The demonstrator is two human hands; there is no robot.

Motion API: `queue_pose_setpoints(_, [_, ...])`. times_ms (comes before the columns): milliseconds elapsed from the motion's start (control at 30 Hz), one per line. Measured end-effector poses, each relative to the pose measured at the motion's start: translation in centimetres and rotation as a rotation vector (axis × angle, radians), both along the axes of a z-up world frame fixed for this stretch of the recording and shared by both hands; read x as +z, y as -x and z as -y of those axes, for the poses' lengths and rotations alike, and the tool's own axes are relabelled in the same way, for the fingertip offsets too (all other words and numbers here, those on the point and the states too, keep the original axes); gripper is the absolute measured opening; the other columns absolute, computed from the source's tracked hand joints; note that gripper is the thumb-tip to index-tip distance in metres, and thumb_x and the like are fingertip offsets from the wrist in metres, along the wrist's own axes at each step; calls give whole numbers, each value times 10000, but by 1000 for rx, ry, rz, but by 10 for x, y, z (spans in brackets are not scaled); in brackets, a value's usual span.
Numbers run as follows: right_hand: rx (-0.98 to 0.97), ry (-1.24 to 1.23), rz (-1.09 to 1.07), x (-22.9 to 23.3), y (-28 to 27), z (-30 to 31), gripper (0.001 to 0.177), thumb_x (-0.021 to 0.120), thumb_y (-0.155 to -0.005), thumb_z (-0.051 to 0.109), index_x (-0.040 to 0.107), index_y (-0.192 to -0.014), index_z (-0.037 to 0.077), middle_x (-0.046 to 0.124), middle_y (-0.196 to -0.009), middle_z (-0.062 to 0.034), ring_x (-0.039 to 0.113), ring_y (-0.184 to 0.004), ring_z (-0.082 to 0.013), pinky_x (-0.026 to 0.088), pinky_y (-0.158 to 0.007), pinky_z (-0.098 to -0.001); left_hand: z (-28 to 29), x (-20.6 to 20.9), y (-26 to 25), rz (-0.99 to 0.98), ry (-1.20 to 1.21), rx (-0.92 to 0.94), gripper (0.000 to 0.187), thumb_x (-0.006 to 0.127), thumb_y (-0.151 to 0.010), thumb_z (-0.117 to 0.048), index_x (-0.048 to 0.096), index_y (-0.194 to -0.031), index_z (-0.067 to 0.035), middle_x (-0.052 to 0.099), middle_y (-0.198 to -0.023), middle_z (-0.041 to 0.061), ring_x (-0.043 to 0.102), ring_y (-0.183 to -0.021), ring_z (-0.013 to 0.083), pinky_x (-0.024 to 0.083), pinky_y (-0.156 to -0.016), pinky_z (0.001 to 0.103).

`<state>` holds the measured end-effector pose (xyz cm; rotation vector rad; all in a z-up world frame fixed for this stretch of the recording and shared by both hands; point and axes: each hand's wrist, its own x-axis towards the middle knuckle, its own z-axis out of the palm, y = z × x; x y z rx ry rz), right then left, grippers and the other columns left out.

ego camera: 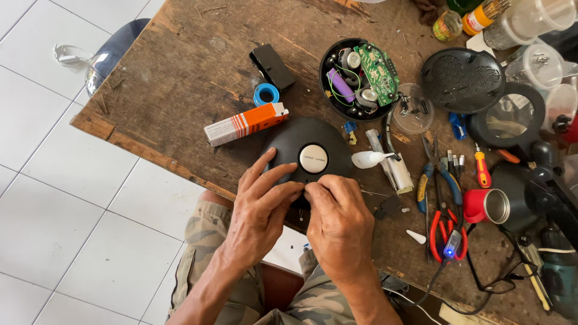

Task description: The person applies adhesive from a small white bottle to a black plastic component and attaches it to a disassembled black dome-shaped device. The person uses pliers to trim a small piece of material and continues to apply adhesive to the device's interior.

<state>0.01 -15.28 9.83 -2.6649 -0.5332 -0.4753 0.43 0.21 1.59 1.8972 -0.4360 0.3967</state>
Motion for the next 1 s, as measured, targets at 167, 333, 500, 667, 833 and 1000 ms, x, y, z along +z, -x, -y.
queue_pose_setpoints(167, [-17, 10, -6, -3, 0, 2, 84, 718, -1044, -46, 736, -1058, 35, 641, -1038, -70, 622, -899, -310, 550, -786, -421, -3, -5, -1, 84, -179, 1, 226, 541, -1138, -74, 722, -1271, -101, 663, -1509, 146, 506, -1564, 488, 480, -1183, 631])
queue_pose_setpoints(333, [-33, 1, -3, -5, 1, 1, 78, 715, -1045, -35, 735, -1062, 38, 640, -1042, -74, 612, -889, -316, 543, -773, -430, -5, -9, -1, 113, -301, 6, 268, 527, -1121, -60, 720, -1298, -114, 648, -1524, 166, 511, -1554, 494, 488, -1168, 651])
queue_pose_setpoints(500, [-38, -18, -9, -4, -1, 2, 116, 735, -1000, -65, 778, -1061, 24, 659, -1025, -66, 630, -906, -298, 559, -766, -407, -5, -5, -3, 88, -123, -7, 138, 575, -1147, -80, 641, -1253, -22, 727, -1446, 163, 561, -1539, 457, 494, -1212, 588])
queue_pose_setpoints(667, [-6, -56, 22, -12, -1, 5, 119, 734, -1021, -59, 732, -1126, -4, 694, -1068, -103, 652, -961, -333, 570, -844, -436, -7, -1, -4, 109, -240, -32, 277, 525, -1110, -38, 709, -1315, -67, 686, -1489, 162, 535, -1536, 470, 486, -1195, 599])
queue_pose_setpoints(833, [10, -101, 9, -15, 1, 7, 96, 685, -1055, -14, 705, -1148, -1, 700, -1111, -129, 652, -993, -353, 564, -911, -463, -5, 1, -3, 117, -264, -6, 247, 533, -1131, -76, 719, -1295, -80, 691, -1468, 148, 545, -1520, 467, 491, -1177, 589])
queue_pose_setpoints(1000, [31, -174, -29, -13, 1, 14, 109, 669, -1074, 5, 701, -1177, -5, 736, -1160, -146, 675, -1029, -344, 572, -942, -449, -4, 4, -3, 106, -240, 19, 197, 571, -1147, -117, 719, -1266, -63, 693, -1464, 164, 562, -1509, 446, 491, -1160, 579])
